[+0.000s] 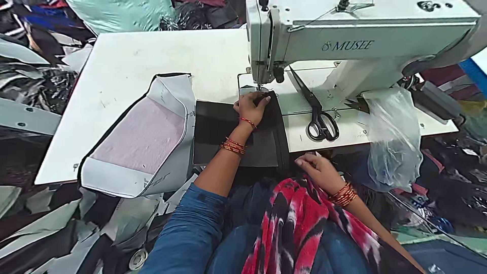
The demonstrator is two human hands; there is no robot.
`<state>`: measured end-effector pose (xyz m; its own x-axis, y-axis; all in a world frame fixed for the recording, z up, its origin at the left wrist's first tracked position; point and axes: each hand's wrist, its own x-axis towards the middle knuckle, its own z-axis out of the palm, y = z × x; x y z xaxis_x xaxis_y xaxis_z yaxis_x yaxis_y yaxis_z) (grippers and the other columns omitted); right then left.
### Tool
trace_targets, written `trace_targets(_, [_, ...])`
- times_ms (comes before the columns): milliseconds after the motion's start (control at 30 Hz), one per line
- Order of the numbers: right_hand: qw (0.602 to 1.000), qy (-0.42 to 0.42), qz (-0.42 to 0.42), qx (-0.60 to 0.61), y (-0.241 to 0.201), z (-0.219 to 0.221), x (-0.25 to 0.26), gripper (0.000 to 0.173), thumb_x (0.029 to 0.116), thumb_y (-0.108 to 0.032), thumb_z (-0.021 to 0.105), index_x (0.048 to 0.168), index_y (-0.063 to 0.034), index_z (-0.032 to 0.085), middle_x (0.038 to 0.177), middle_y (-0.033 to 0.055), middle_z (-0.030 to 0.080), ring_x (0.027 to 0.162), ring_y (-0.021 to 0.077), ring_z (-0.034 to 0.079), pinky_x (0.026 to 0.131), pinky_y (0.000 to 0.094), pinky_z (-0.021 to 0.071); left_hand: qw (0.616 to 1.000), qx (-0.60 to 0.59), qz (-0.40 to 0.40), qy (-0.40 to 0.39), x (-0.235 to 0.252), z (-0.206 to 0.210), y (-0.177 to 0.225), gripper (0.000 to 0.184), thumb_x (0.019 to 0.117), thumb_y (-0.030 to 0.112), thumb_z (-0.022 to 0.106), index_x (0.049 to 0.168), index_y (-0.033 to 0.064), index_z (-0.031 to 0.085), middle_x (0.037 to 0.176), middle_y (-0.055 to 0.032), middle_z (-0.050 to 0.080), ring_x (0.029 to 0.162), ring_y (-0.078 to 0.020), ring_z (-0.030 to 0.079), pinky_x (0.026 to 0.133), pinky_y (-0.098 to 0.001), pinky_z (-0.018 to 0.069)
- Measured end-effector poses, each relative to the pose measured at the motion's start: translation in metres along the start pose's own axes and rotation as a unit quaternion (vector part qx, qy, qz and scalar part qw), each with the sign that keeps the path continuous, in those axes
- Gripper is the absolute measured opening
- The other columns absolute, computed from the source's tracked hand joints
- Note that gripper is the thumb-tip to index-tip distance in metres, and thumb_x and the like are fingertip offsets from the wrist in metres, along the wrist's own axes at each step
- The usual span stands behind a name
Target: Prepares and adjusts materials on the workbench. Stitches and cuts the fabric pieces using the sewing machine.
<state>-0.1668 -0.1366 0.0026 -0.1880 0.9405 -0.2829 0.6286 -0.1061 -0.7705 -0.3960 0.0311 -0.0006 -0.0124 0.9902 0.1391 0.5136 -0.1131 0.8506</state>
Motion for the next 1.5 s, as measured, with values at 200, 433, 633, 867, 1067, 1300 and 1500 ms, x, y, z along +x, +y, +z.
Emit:
trace_targets(200, [0.987,-0.096,0.022,0.129,0.003,0.025,0.004,0.031,0.1003,-0.029,0.062,0.116,-0.0023,0.066,0.080,-0.0058,0.058,0.066,-0.0017,0.049,0.064,0.0174,0.0426,0.999,-0.037,0.012,0.023,-0.001,0.004,-0.002,0.029,0.0965,0.023,0.071,0.116,0.0024,0.074,0.114,-0.0154,0.071,0.120,-0.0342,0.057,0.110,-0.0642,0.0250])
trace_targets(433, [0.960,-0.090,0.009,0.265,0.001,0.036,0.007,0.007,0.0960,-0.014,0.067,0.097,-0.0072,0.064,0.076,-0.0083,0.060,0.067,-0.0028,0.056,0.066,0.0160,0.0481,0.997,-0.048,0.019,0.052,0.000,0.006,-0.003,0.029,0.0962,0.022,0.071,0.115,0.0003,0.073,0.113,-0.0160,0.071,0.119,-0.0329,0.059,0.112,-0.0626,0.0257])
trace_targets(633, [0.956,0.021,0.010,0.293,-0.001,0.033,0.004,0.012,0.0959,-0.013,0.066,0.085,-0.0102,0.062,0.071,-0.0067,0.059,0.062,0.0005,0.056,0.061,0.0185,0.0478,0.982,0.013,0.126,0.143,-0.011,0.001,0.019,0.024,0.0958,0.020,0.070,0.110,0.0010,0.075,0.106,-0.0152,0.073,0.109,-0.0304,0.066,0.109,-0.0625,0.0323])
trace_targets(867, [0.903,0.326,-0.162,0.230,-0.014,-0.042,-0.007,0.008,0.0928,-0.007,0.066,0.101,-0.0093,0.067,0.085,-0.0120,0.067,0.070,-0.0060,0.060,0.066,0.0140,0.0523,0.908,-0.042,0.379,0.172,-0.081,-0.084,0.114,0.017,0.0971,0.007,0.068,0.109,-0.0037,0.064,0.099,-0.0092,0.066,0.092,-0.0076,0.065,0.085,-0.0215,0.0549])
trace_targets(1067, [0.806,0.385,-0.353,0.277,-0.099,-0.126,0.005,0.021,0.0972,-0.009,0.065,0.108,-0.0263,0.061,0.092,-0.0187,0.067,0.077,-0.0044,0.062,0.071,0.0160,0.0541,0.907,-0.150,0.367,0.139,-0.148,-0.106,0.116,0.025,0.0964,0.015,0.072,0.117,0.0238,0.060,0.105,0.0150,0.067,0.092,0.0036,0.067,0.081,-0.0153,0.0591])
trace_targets(1300, [0.904,0.154,-0.397,-0.038,-0.168,-0.060,0.090,0.017,0.0941,-0.006,0.069,0.106,0.0048,0.068,0.097,0.0168,0.064,0.078,0.0198,0.060,0.071,0.0339,0.0518,0.980,-0.028,0.146,0.131,-0.217,-0.075,0.021,0.034,0.0901,0.019,0.071,0.119,0.0095,0.056,0.108,0.0022,0.067,0.098,0.0003,0.065,0.088,-0.0197,0.0561])
trace_targets(1500, [0.967,-0.047,-0.240,-0.066,-0.132,0.053,0.165,0.019,0.0983,-0.006,0.065,0.113,0.0053,0.068,0.113,0.0228,0.065,0.100,0.0324,0.064,0.094,0.0471,0.0519,0.975,0.206,0.009,0.089,-0.208,-0.097,-0.016,0.050,0.0933,0.035,0.067,0.128,-0.0002,0.065,0.064,-0.0054,0.059,0.053,-0.0225,0.056,0.054,-0.0439,0.0520])
